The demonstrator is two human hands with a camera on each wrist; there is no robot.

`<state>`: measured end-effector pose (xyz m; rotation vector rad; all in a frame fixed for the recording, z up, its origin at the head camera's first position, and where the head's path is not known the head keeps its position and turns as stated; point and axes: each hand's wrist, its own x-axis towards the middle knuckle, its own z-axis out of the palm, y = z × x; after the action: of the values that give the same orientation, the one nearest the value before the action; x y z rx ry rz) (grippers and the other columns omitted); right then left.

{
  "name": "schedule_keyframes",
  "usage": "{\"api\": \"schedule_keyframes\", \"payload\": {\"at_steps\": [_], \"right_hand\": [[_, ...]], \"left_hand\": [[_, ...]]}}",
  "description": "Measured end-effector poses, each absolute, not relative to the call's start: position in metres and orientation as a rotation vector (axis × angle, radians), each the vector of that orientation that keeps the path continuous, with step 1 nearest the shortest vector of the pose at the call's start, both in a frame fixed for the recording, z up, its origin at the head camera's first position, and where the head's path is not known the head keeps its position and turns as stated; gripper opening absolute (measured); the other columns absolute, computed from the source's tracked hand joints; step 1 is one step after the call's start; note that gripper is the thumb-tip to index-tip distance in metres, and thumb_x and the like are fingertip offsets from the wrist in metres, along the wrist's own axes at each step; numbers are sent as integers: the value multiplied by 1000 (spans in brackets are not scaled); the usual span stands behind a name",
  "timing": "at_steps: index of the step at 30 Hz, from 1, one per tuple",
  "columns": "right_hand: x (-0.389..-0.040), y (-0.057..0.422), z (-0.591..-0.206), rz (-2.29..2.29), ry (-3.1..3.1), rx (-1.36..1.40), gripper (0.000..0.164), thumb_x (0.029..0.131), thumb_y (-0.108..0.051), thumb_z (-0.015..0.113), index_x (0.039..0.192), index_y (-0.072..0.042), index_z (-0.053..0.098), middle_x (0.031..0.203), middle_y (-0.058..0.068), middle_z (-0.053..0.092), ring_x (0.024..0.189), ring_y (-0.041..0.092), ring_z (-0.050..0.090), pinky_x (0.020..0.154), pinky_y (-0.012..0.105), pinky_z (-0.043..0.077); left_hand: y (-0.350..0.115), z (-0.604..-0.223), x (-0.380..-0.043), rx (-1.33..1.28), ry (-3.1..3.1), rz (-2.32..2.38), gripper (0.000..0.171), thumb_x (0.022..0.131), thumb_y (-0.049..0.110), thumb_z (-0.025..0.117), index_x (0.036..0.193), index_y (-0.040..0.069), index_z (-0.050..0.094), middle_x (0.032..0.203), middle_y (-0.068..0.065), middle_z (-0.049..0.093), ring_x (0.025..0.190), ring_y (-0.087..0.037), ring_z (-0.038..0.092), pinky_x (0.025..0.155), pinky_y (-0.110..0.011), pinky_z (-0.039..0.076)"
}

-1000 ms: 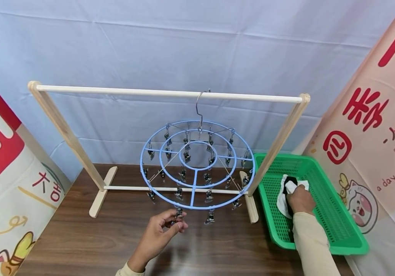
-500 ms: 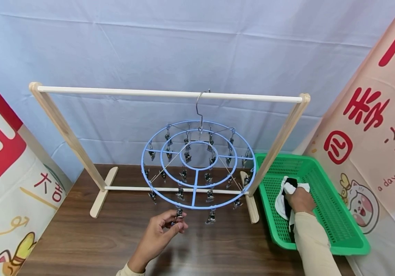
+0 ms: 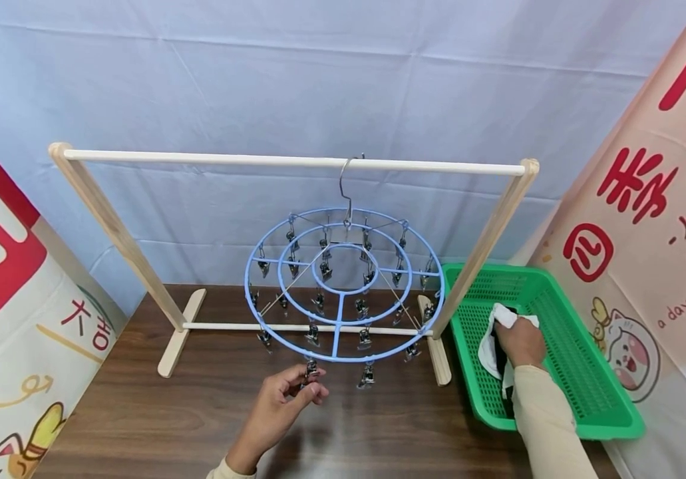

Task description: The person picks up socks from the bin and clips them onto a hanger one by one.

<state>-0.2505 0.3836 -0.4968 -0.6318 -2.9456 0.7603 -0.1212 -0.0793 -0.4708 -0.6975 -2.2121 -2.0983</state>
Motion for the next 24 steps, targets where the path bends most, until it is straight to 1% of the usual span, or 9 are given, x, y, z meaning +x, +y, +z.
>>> {"api": "schedule_keyframes", "payload": {"at_steps": [4, 5, 7, 9, 12, 15, 17, 20, 24], "right_hand": [[-250, 383, -493, 745, -2989, -636, 52, 94, -40, 49, 93, 10, 59, 80, 28, 59, 64, 36, 56, 49, 44, 42], [-250, 383, -491, 754, -3004, -650, 54, 94, -43, 48, 94, 10, 59, 81, 28, 59, 65, 37, 56, 50, 45, 43], [-250, 383, -489, 770, -3026, -681, 64, 94, -49, 44, 103, 13, 57, 90, 33, 59, 74, 43, 57, 57, 50, 44], [-251, 384, -486, 810, -3059, -717, 77, 95, -56, 33, 117, 16, 51, 106, 38, 54, 88, 51, 55, 68, 57, 44], [-251, 387, -482, 862, -3113, -752, 92, 95, -61, 13, 135, 18, 35, 127, 44, 40, 109, 59, 43, 83, 65, 38], [-249, 388, -478, 895, -3146, -762, 97, 93, -61, -1, 139, 19, 27, 133, 44, 33, 115, 61, 37, 88, 66, 34], [-248, 388, -476, 895, -3145, -755, 94, 94, -58, -3, 139, 19, 28, 133, 44, 32, 115, 61, 37, 88, 66, 35], [-244, 386, -472, 860, -3131, -730, 89, 97, -53, -2, 137, 19, 32, 133, 44, 34, 114, 60, 38, 87, 65, 37], [-239, 383, -464, 780, -3126, -621, 78, 100, -47, 9, 129, 18, 42, 126, 43, 41, 105, 58, 47, 76, 60, 43]], "left_hand": [[-78, -474, -122, -651, -2202, -2142, 16, 95, 0, 57, 109, -5, 63, 89, -17, 70, 77, -26, 69, 70, -37, 57], [-77, -475, -122, -638, -2191, -2165, 16, 94, -1, 57, 108, -6, 62, 89, -18, 70, 77, -24, 68, 71, -37, 57], [-76, -477, -122, -615, -2170, -2200, 16, 94, -2, 56, 108, -7, 62, 89, -20, 69, 77, -23, 68, 71, -39, 57], [-75, -478, -124, -593, -2144, -2241, 15, 94, -2, 56, 107, -9, 61, 89, -22, 68, 77, -25, 68, 72, -40, 57], [-73, -480, -123, -540, -2151, -2242, 15, 95, 0, 56, 108, -7, 61, 87, -22, 69, 75, -26, 68, 69, -36, 57], [-71, -479, -123, -452, -2173, -2240, 17, 95, 2, 57, 109, -5, 61, 86, -21, 69, 73, -27, 68, 65, -30, 55], [-70, -478, -123, -378, -2182, -2259, 18, 95, 2, 58, 111, -5, 60, 87, -21, 70, 73, -29, 68, 64, -27, 54], [-68, -477, -123, -281, -2190, -2284, 22, 94, 1, 58, 114, -7, 57, 88, -23, 69, 74, -30, 68, 64, -27, 54], [-66, -478, -120, -184, -2186, -2308, 26, 94, -1, 56, 118, -10, 51, 90, -26, 68, 72, -25, 68, 62, -26, 53]]}}
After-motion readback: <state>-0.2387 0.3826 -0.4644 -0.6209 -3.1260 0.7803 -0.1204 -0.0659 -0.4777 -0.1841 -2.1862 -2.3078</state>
